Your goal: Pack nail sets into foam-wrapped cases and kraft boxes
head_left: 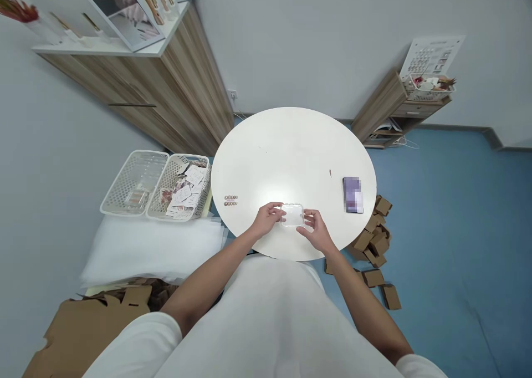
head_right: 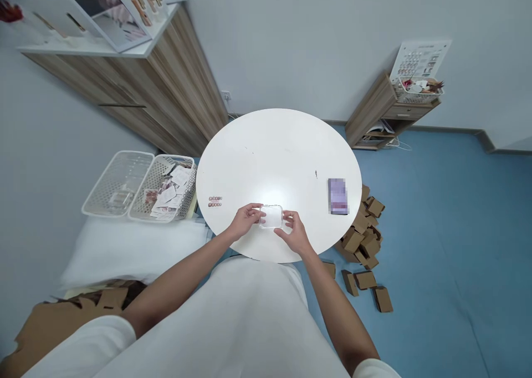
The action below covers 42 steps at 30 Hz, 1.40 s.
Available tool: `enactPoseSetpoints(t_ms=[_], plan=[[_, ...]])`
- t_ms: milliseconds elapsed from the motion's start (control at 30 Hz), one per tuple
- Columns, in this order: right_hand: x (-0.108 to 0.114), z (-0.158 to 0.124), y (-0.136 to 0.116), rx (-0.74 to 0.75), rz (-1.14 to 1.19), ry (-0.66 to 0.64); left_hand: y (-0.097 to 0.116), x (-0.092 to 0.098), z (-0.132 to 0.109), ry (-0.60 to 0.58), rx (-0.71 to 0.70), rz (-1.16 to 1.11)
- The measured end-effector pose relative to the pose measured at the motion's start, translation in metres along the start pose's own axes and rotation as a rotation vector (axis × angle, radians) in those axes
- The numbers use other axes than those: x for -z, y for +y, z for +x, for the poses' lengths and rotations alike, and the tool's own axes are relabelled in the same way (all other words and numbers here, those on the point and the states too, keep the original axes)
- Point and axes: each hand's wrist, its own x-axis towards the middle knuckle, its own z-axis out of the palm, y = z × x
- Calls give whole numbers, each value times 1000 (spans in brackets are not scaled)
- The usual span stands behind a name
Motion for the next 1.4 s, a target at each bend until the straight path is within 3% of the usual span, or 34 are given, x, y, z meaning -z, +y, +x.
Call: enactPoseSetpoints(t_ms=[200,367,633,967,1233,1400], plan=[[18,8,-15,238,-377,-226,-6,4,7,-91,-5,49],[18,12,-16,286,-377,-196,-11,10,4,-177,-66,86],[18,12,-19,175,-132,-133,-12,12,-8,-205,-166,330],[23,19,-6,212,-66,-149,-18,0,-6,-252,-128,184],[27,34,-6,21,-6,-187,-24,-4,-5,-220,-29,35],[30,52,2,-106,-106,-183,-44,-2,1,-67,46,63]])
